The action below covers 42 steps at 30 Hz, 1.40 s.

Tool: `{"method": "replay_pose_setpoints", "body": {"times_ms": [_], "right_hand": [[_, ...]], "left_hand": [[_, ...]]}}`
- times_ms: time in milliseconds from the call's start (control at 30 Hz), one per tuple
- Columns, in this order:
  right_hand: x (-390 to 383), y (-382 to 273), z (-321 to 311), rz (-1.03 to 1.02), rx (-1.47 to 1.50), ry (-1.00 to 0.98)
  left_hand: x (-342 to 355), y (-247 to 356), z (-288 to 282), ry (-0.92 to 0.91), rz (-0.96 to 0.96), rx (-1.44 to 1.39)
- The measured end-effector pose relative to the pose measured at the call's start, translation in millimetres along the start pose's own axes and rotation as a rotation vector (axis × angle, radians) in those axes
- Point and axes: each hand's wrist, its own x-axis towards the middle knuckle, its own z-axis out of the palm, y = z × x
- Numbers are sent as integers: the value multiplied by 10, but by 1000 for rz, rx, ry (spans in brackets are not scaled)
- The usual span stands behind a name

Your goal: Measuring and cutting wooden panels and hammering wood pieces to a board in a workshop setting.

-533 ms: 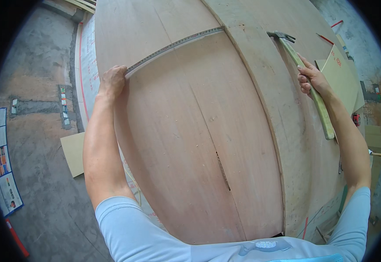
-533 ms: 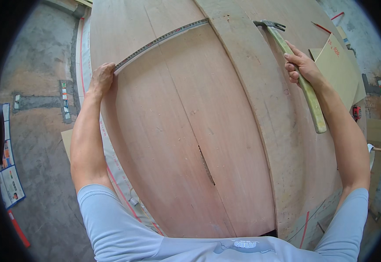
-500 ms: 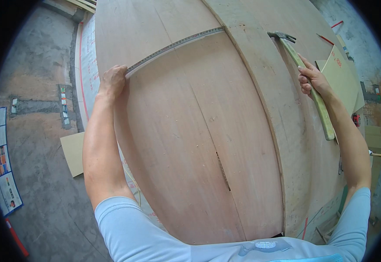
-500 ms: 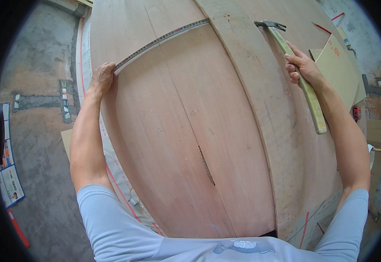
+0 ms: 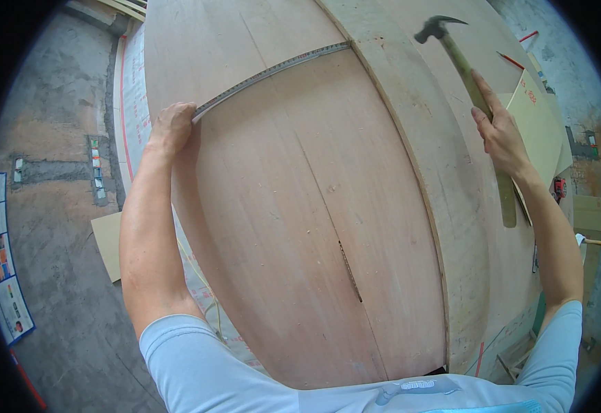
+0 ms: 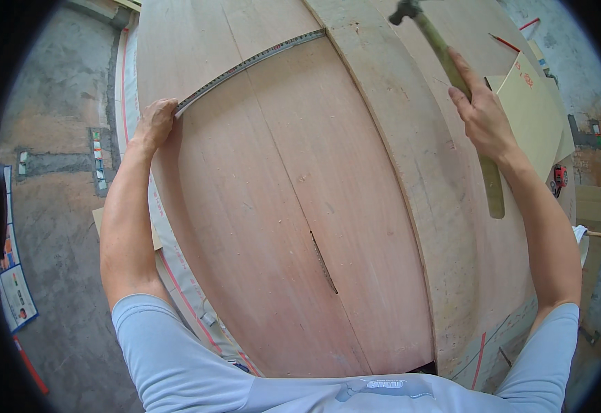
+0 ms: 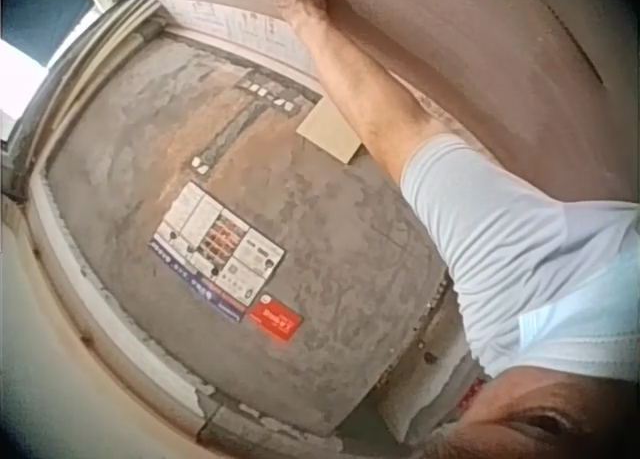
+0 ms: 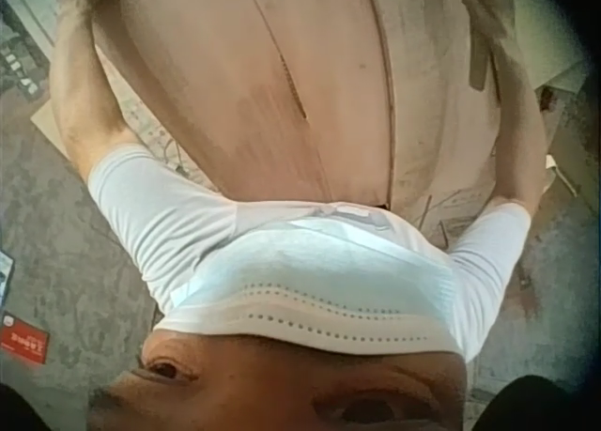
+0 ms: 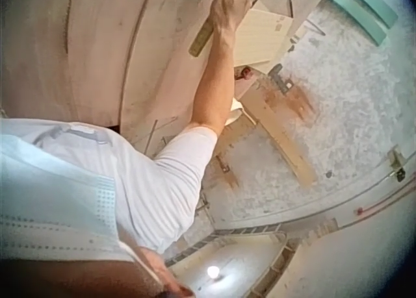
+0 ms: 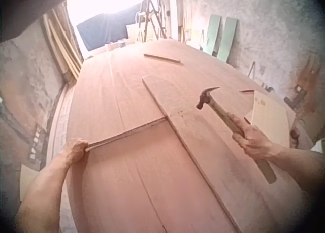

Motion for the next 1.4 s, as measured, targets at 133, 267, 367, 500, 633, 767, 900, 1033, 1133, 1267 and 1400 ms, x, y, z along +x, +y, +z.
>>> {"method": "replay_pose_setpoints", "body": {"times_ms": [133, 267, 367, 500, 633, 767, 900, 1033, 1133, 1267, 1400], "right_hand": [[-84, -114, 132, -106, -262, -120], [-99, -169, 132, -37, -285, -171], [-61, -188, 37, -71, -318, -175], [-67, -189, 9, -68, -309, -137], [-81, -156, 125, -48, -311, -206], [-69, -122, 132, -76, -353, -169], [-45, -148, 52, -83, -374, -191], [-23, -216, -23, -104, -376, -226], [-5, -254, -57, -21, -443, -301], [8, -286, -76, 3, -436, -313], [-1, -289, -75, -15, -479, -310]], "left_hand": [[2, -6, -2, -6, 3, -14], [-1, 22, -11, -10, -25, -9], [-9, 42, -32, -6, -43, -23], [-12, 46, -40, 0, -26, -6], [4, 4, -15, -27, -17, 5], [-2, -29, 33, -29, -24, -13], [-89, 61, 57, 4, -85, 61], [-208, 295, -27, 43, -136, -41], [-199, 611, -192, 108, -142, -163], [153, 1471, -548, 62, -131, -395], [438, 2726, -890, -127, 86, -367]]}}
